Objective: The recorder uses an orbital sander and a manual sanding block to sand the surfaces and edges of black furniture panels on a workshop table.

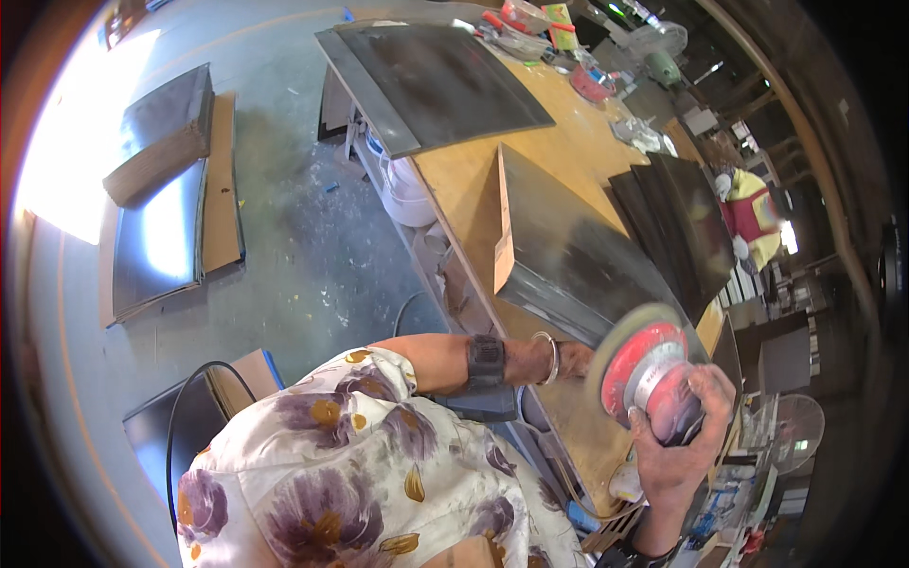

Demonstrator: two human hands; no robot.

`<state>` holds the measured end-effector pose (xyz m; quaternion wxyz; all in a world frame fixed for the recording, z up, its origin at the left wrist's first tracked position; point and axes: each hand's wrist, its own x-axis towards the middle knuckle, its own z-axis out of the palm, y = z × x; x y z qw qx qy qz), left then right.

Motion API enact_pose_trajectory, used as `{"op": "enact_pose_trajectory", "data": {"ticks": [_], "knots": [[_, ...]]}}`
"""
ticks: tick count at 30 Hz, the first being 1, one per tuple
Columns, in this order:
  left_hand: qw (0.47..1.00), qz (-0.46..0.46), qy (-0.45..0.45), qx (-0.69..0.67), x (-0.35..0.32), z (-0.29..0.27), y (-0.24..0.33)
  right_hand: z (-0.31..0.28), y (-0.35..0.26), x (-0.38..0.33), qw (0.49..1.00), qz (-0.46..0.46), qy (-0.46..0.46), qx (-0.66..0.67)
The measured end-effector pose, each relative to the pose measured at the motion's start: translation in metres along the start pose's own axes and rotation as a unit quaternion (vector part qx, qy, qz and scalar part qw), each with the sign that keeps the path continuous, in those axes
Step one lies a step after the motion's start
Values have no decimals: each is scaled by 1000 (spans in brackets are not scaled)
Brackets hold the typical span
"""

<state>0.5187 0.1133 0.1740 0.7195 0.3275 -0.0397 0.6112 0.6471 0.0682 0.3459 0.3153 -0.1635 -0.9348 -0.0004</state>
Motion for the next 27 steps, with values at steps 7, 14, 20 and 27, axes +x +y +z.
{"op": "enact_pose_trajectory", "data": {"ticks": [7,14,20,27], "knots": [[971,234,56,0,-64,30,2,17,-47,32,977,-60,-169,112],[997,64,44,-25,-58,5,-6,9,-38,38,965,-9,-230,122],[994,32,99,-17,-74,-18,-12,-25,49,-36,954,264,-143,16],[955,67,289,-26,-143,-54,-21,-3,85,-150,896,438,66,18]]}}
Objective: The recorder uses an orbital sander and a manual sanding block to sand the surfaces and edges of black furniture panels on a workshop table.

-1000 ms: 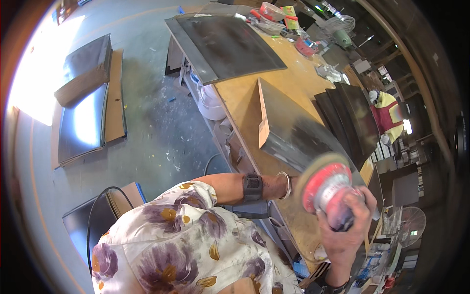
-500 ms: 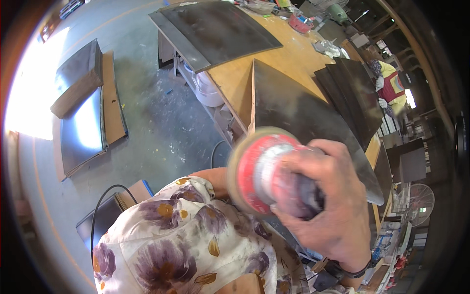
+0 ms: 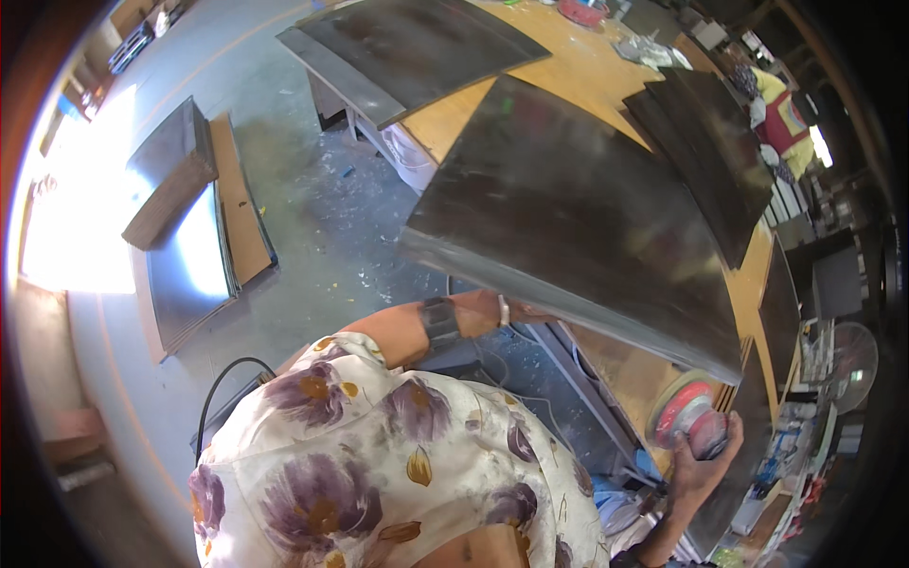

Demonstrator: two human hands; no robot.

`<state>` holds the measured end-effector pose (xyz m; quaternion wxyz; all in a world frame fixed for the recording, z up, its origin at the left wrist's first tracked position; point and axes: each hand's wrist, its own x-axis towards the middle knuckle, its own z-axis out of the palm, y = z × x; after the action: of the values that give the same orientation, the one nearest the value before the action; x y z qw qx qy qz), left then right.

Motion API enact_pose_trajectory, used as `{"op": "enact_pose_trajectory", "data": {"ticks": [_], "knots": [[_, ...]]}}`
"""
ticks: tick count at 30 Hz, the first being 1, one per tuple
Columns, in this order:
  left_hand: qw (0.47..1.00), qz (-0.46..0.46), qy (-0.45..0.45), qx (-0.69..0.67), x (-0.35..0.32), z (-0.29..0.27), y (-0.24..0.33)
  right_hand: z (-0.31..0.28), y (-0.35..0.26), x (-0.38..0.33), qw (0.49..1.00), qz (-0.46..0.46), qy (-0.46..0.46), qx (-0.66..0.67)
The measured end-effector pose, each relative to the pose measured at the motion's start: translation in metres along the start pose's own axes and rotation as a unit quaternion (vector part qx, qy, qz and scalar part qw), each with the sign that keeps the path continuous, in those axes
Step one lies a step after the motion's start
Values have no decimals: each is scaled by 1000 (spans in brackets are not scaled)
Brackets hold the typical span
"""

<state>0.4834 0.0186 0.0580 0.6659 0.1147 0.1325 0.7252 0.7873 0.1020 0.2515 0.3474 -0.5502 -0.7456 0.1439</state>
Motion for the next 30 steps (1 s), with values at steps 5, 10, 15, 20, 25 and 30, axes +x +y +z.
{"op": "enact_pose_trajectory", "data": {"ticks": [5,10,15,20,25,30], "knots": [[993,-30,110,-24,-19,-48,-10,16,41,-35,995,70,-46,-53],[981,-105,163,-25,-8,-66,-27,16,47,-48,983,153,-60,-78],[966,-147,208,-29,-3,-67,-39,9,63,-42,980,187,-2,-74],[955,-148,256,-32,8,-70,-61,-10,121,3,989,137,57,-9],[937,-103,328,-59,2,-96,-70,9,185,98,977,174,101,74],[977,-184,83,-75,-26,-124,-66,40,252,195,972,208,108,-35]]}}
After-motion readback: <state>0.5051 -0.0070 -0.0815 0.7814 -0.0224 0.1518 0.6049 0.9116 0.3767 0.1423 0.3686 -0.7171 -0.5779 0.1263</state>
